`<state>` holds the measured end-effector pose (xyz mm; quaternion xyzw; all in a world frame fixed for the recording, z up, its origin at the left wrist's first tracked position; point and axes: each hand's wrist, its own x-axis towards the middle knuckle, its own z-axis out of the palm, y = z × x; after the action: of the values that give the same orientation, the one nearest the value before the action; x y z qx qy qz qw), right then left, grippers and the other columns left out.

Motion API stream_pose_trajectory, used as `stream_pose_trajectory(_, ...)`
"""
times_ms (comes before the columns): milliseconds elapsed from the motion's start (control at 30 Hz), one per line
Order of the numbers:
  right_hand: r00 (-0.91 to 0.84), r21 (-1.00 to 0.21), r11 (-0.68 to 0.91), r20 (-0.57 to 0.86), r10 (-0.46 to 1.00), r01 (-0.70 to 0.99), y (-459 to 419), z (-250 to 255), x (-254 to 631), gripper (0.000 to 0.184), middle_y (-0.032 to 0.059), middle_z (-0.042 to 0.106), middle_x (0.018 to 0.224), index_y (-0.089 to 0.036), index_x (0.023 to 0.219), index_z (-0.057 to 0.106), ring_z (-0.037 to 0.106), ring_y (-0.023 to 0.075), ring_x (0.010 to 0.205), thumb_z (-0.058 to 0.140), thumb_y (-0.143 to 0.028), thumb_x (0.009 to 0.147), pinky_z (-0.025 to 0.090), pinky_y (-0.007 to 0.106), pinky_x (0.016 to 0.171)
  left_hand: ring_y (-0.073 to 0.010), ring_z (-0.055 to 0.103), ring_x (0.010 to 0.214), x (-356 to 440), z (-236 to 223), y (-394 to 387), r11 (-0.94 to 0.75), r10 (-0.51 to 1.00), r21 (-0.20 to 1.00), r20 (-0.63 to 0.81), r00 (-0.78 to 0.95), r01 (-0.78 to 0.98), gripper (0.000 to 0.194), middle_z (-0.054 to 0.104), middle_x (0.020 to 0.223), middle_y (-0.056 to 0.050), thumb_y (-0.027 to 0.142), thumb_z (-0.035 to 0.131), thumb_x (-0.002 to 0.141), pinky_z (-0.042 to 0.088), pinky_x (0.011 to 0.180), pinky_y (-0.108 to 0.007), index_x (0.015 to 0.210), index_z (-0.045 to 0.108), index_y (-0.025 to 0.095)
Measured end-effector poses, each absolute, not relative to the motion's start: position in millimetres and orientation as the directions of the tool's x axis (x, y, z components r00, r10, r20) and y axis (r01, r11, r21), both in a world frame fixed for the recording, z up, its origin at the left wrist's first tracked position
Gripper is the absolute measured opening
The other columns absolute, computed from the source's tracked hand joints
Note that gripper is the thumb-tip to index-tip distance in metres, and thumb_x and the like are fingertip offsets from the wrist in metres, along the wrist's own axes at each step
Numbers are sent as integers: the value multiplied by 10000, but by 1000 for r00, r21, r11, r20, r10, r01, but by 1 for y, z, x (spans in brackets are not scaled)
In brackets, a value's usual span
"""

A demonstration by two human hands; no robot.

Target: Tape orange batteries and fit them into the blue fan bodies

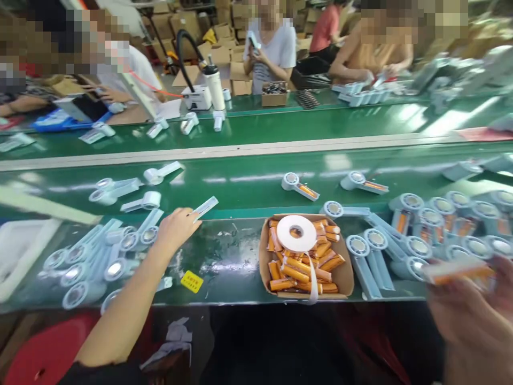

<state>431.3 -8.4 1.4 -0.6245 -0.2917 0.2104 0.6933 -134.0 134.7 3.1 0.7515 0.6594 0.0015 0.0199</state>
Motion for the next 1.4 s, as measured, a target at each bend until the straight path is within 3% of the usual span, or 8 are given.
stream_pose_trajectory(67,670,-987,157,125,732,13,27,25,410,650,53,766,812,-532,1048,790,781,337,734,1018,-390,456,597,539,615,-368,640,1319,-96,2,187,-302,951,143,-19,308,942,221,728,1327,-159,262,617,939,546,1101,-484,1064,796,223)
stream_pose_trajectory(300,-8,-982,190,190,982,18,182,41,321,587,35,827,911,-249,1233,702,803,256,858,911,-424,714,653,434,824,-284,706,1159,34,-18,320,-559,769,388,-89,634,733,61,802,1054,-105,166,747,696,541,1096,-360,676,751,223)
stream_pose_trajectory(467,-309,-832,258,111,944,490,245,19,280,478,9,838,960,-250,1359,649,805,199,921,746,-268,891,611,351,927,-282,703,1192,31,-27,334,-504,762,538,-91,641,676,113,819,1120,-76,322,745,732,540,1076,-354,737,774,213)
stream_pose_trajectory(700,-440,-517,370,-13,898,771,280,8,256,360,53,845,1013,-248,1349,684,789,245,968,677,-229,990,565,347,916,-213,717,1055,39,-36,332,-328,879,624,-72,471,709,330,781,1137,-86,462,581,1040,558,1016,-400,1074,726,168)
stream_pose_trajectory(1000,-507,-241,458,-219,834,856,281,-5,239,361,138,825,1125,-268,1361,746,783,339,1033,678,-353,1017,561,384,887,-219,707,1111,60,-39,328,-226,933,650,-71,354,726,321,719,1256,-99,434,652,1056,604,1006,-453,1209,700,157)
stream_pose_trajectory(1167,-553,-268,501,-179,813,823,275,30,237,291,95,818,1220,-273,1229,802,754,312,1162,772,-288,941,570,400,1005,-263,687,1163,77,-17,323,-258,945,595,-7,326,761,326,713,1259,-129,402,618,1061,568,1055,-510,1261,682,152)
stream_pose_trajectory(1267,-509,-394,486,52,859,780,225,47,279,349,77,761,1379,-270,1380,726,686,262,1306,596,-311,1059,535,396,1105,-347,548,1404,83,-3,287,-378,916,586,125,382,717,465,635,1458,-185,411,640,1018,413,1227,-588,1409,619,161)
stream_pose_trajectory(1400,-152,-753,312,276,949,579,114,34,349,326,75,831,1071,-222,1122,809,771,238,944,585,-446,1046,617,359,859,-355,487,1474,77,-5,203,-799,502,458,152,851,390,621,624,1528,-137,480,790,898,344,1289,-579,1442,628,228)
